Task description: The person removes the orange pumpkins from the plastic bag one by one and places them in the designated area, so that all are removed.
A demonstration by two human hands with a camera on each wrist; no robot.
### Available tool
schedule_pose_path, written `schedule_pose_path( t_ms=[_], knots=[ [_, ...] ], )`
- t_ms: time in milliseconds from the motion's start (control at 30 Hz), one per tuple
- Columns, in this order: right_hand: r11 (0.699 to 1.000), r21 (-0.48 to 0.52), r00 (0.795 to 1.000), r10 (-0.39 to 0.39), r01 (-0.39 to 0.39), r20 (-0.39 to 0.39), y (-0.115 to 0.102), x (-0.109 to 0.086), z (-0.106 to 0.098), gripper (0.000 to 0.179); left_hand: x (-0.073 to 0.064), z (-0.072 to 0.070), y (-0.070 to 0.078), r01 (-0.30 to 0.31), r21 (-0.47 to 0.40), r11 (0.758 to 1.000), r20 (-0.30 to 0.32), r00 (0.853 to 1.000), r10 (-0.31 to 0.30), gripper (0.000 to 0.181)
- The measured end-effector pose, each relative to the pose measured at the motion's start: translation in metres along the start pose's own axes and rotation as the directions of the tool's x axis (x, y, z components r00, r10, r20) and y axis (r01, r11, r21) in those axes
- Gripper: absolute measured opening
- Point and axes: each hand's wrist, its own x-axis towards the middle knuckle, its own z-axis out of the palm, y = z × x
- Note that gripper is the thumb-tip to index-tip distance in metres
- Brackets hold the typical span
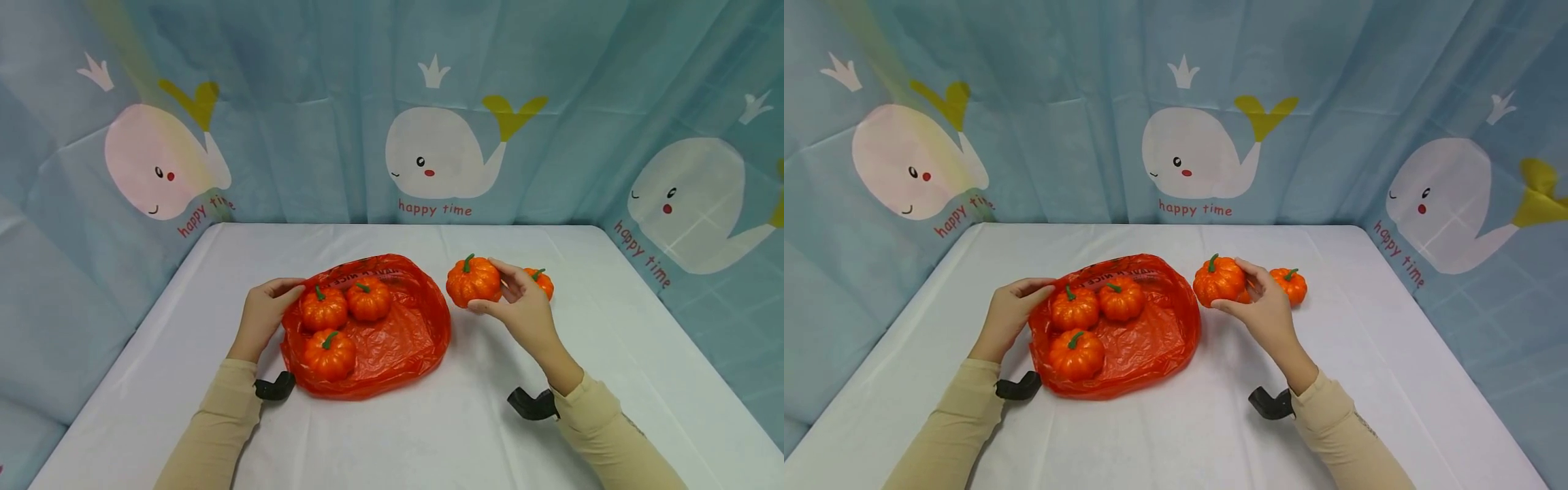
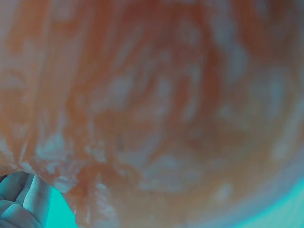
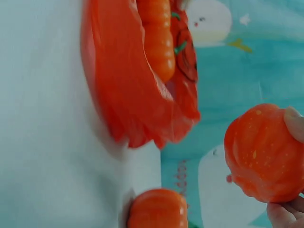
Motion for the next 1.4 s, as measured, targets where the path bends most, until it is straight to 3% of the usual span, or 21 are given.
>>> schedule_pose_path(
  t_ms=[400, 600, 767, 1000, 1167, 1400],
  knots=[
    [0.999, 0.039, 0.991, 0.036, -0.031, -0.132, 0.013, -0.001, -0.036, 0.078, -0.002, -0.002, 0.002, -0.006, -0.005, 1.000, 0.006, 1.000, 0.006, 0.049],
    [0.997, 0.038, 0.974, 0.073, -0.066, -0.217, 0.019, 0.000, -0.052, 0.080, -0.002, -0.002, 0.002, -0.008, -0.013, 1.000, 0.006, 1.000, 0.008, 0.048],
    [0.994, 0.036, 0.948, 0.110, -0.104, -0.299, 0.025, -0.002, -0.065, 0.079, -0.001, -0.001, 0.002, -0.008, 0.001, 1.000, 0.001, 1.000, 0.008, 0.049],
    [0.977, 0.185, 0.910, 0.169, -0.105, -0.379, 0.034, -0.003, -0.084, 0.079, 0.000, -0.001, 0.002, -0.014, 0.008, 1.000, -0.001, 1.000, 0.014, 0.049],
    [0.965, 0.230, 0.884, 0.213, -0.124, -0.416, 0.040, -0.001, -0.098, 0.080, -0.001, -0.001, 0.002, -0.009, 0.003, 1.000, -0.003, 1.000, 0.009, 0.048],
    [0.936, 0.310, 0.817, 0.307, -0.167, -0.489, 0.047, 0.004, -0.110, 0.079, -0.002, -0.001, 0.003, -0.010, 0.010, 1.000, -0.003, 1.000, 0.010, 0.048]
  ],
)
